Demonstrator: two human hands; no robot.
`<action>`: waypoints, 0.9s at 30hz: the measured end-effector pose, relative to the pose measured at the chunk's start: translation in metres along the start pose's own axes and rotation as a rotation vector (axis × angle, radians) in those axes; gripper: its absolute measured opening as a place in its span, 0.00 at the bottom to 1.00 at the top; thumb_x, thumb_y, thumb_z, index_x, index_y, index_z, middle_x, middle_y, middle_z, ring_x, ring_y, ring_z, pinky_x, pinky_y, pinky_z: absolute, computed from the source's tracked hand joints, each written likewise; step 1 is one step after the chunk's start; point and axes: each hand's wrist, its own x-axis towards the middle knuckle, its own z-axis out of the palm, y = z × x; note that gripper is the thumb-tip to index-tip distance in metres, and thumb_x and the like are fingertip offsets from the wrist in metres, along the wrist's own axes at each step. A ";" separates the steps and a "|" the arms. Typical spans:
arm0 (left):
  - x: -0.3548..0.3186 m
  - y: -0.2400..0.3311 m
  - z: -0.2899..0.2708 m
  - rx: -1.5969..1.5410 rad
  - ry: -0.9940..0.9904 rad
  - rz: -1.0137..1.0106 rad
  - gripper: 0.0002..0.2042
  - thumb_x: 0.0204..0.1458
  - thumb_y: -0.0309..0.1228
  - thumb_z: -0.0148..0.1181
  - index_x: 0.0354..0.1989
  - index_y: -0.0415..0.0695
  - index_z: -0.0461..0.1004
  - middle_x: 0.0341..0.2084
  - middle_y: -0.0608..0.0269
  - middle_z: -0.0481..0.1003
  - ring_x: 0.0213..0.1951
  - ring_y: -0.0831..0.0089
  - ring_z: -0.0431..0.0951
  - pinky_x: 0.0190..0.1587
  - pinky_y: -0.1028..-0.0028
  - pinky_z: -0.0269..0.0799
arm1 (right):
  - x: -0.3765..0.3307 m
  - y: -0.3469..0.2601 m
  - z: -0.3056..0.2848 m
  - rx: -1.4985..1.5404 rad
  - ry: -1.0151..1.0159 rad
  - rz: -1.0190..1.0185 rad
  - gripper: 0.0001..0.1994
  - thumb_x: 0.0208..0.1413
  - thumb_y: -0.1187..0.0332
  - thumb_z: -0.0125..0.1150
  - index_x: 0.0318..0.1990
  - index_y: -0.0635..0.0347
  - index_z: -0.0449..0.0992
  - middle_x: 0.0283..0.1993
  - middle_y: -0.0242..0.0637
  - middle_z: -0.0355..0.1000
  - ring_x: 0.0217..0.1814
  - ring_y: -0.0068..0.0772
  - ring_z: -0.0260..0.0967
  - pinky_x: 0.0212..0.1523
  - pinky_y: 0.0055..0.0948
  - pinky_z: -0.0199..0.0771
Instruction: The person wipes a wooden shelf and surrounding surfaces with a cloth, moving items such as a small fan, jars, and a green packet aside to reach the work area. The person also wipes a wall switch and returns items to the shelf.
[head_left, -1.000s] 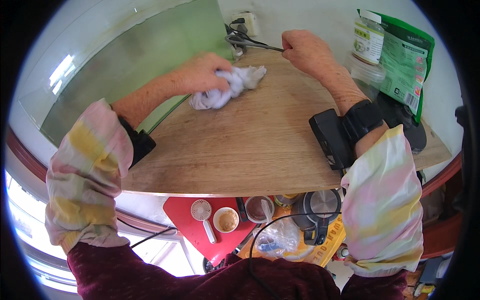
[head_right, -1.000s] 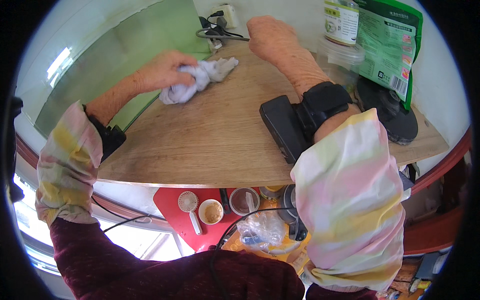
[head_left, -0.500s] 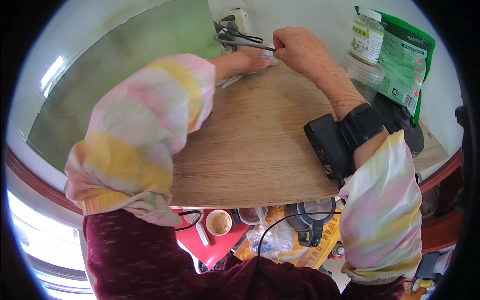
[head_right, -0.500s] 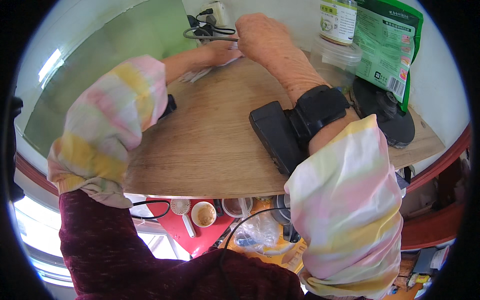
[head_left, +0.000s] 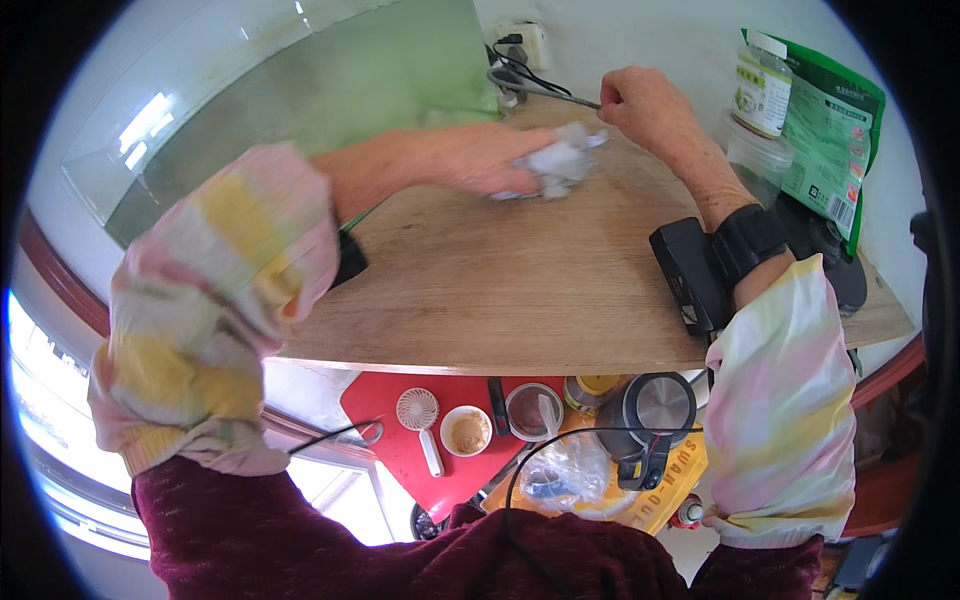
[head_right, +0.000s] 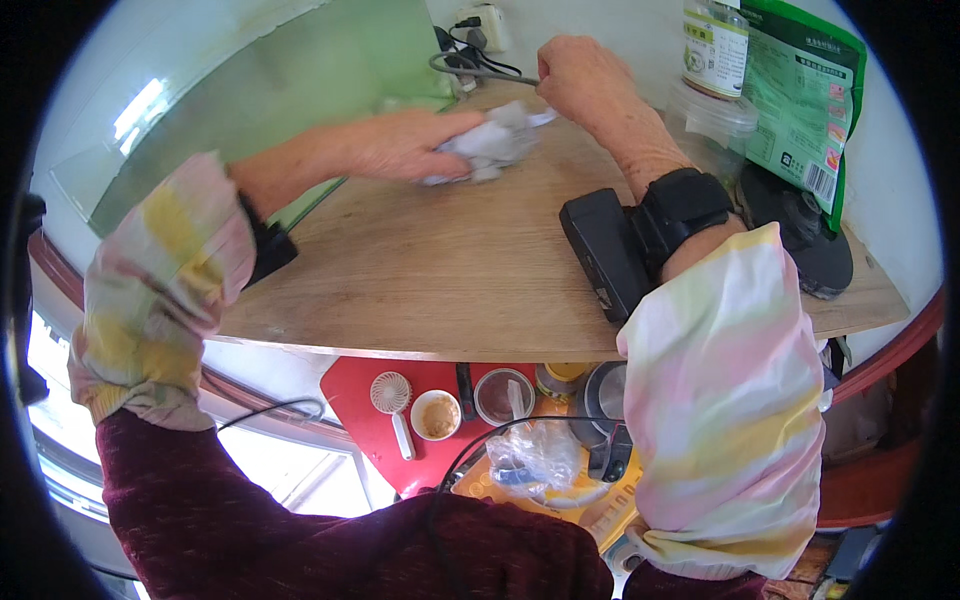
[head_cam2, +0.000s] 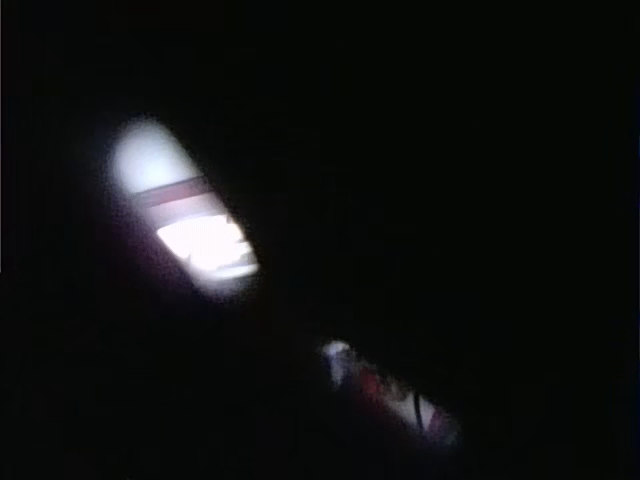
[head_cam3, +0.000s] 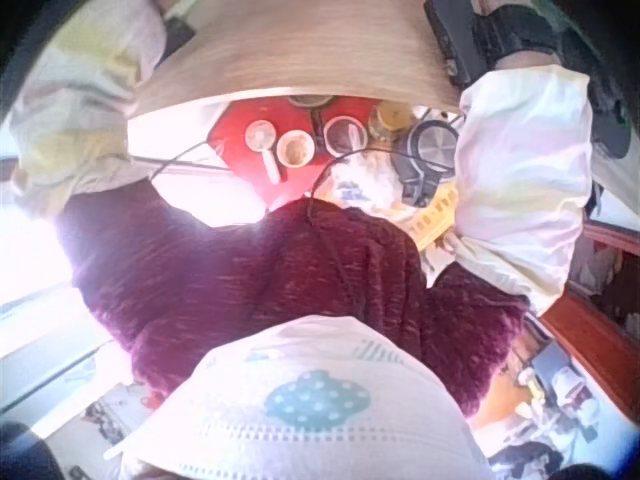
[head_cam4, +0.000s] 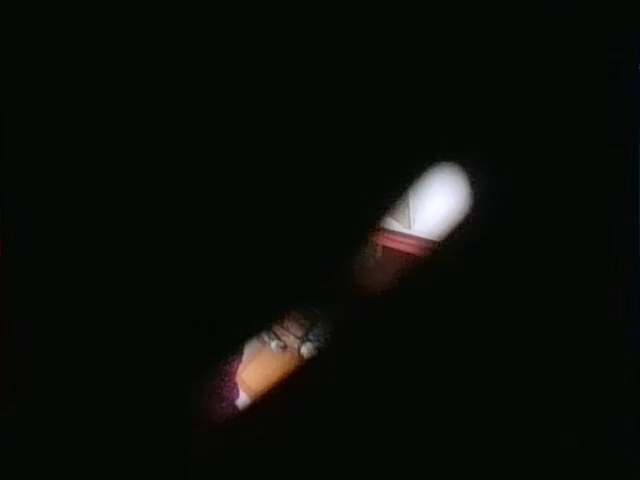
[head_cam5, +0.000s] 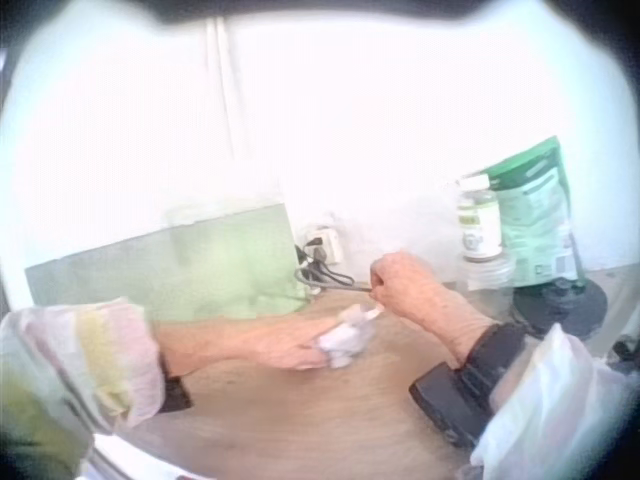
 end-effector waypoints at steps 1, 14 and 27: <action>-0.018 -0.002 -0.002 0.008 -0.019 -0.068 0.19 0.52 0.37 0.53 0.50 0.42 0.63 0.38 0.53 0.73 0.40 0.62 0.73 0.43 0.66 0.67 | 0.000 -0.001 0.000 -0.004 -0.009 0.011 0.07 0.42 0.69 0.59 0.26 0.63 0.73 0.26 0.43 0.72 0.31 0.43 0.69 0.31 0.37 0.68; -0.021 -0.057 -0.014 0.331 0.271 -0.082 0.18 0.44 0.35 0.61 0.39 0.36 0.68 0.30 0.46 0.73 0.34 0.54 0.74 0.39 0.64 0.68 | -0.003 -0.012 -0.006 -0.034 -0.123 0.130 0.09 0.43 0.73 0.55 0.33 0.55 0.77 0.38 0.41 0.74 0.43 0.46 0.71 0.41 0.41 0.72; 0.074 -0.053 0.006 -0.109 0.239 -0.215 0.25 0.52 0.34 0.53 0.60 0.46 0.61 0.44 0.57 0.73 0.40 0.68 0.73 0.45 0.71 0.68 | 0.000 -0.001 0.006 -0.043 0.009 0.061 0.06 0.42 0.68 0.60 0.26 0.60 0.74 0.29 0.41 0.72 0.35 0.44 0.69 0.34 0.38 0.69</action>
